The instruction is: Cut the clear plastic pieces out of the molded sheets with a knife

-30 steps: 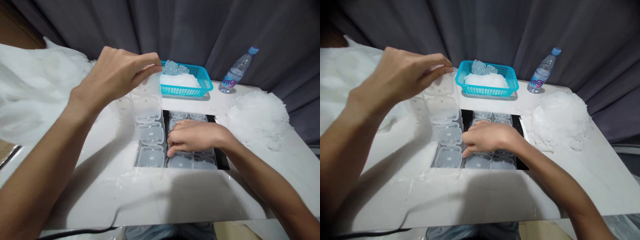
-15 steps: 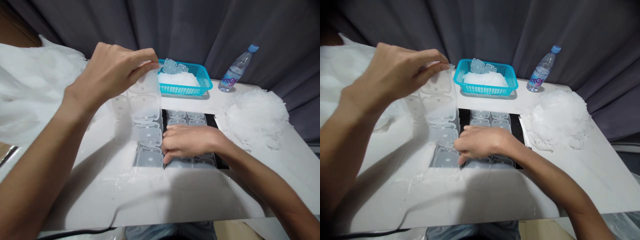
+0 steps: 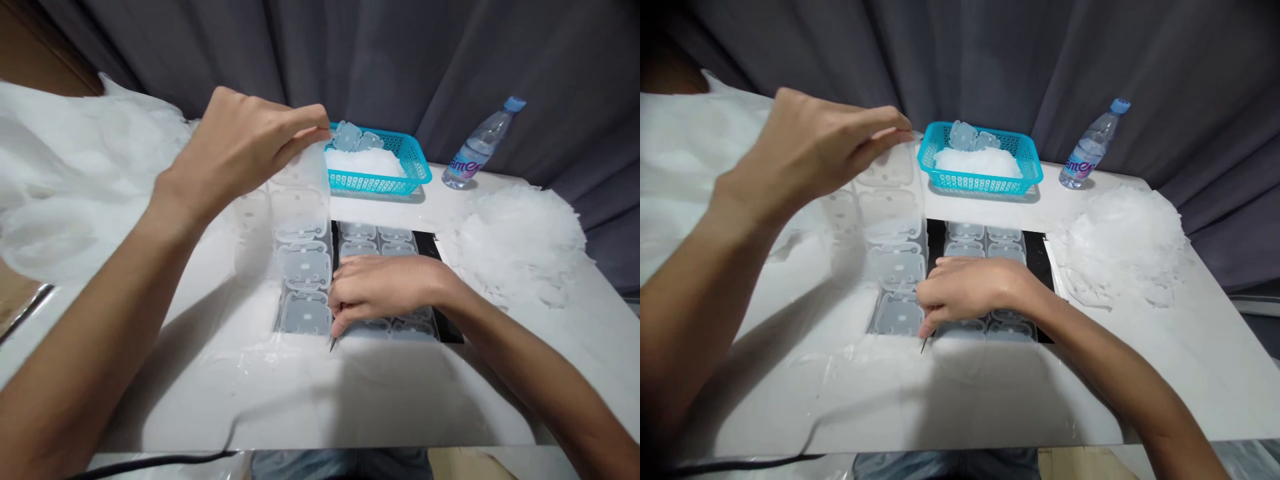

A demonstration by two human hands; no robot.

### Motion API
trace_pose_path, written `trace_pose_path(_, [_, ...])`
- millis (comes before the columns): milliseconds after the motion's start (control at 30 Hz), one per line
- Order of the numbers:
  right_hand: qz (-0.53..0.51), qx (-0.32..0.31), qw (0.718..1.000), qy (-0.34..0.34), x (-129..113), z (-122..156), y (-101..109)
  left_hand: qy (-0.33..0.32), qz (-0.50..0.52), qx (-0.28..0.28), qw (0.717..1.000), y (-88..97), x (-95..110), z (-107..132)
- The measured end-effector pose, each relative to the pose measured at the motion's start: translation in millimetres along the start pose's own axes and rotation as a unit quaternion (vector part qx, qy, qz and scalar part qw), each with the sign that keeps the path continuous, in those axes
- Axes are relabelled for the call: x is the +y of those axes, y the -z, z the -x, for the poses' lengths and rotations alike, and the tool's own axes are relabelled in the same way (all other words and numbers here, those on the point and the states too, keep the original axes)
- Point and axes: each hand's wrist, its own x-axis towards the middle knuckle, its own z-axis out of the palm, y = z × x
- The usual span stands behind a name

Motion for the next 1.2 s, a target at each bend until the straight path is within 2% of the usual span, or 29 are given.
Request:
trace_pose_path(167, [0.004, -0.008, 1.000, 0.011, -4, -2, -1, 0.006, -0.013, 0.008, 1.000, 1.6, -1, -1])
trace_pose_path(400, [-0.010, -0.019, 1.000, 0.009, -2, -7, 6, -0.001, -0.034, -0.008, 0.999, -3.9, -5, -5])
trace_pose_path(567, [-0.043, -0.029, 0.999, 0.005, 3, -12, 4, -0.008, -0.031, 0.014, 0.999, -6.0, -5, -6])
trace_pose_path(700, [-0.026, -0.022, 0.999, -0.004, 1, -14, 0, -0.005, -0.029, 0.029, 0.999, -4.9, -5, -7])
trace_pose_path(900, [-0.017, -0.011, 1.000, 0.002, 3, -16, -2, 0.021, -0.021, -0.005, 1.000, -1.1, -6, -9])
trace_pose_path(1067, [-0.063, -0.022, 0.998, -0.004, 10, -18, -1, 0.049, 0.030, -0.034, 0.998, 3.6, -6, -9])
trace_pose_path(1200, [-0.069, -0.031, 0.997, 0.007, 13, -21, -2, 0.057, 0.003, -0.059, 0.997, 6.8, -6, -8])
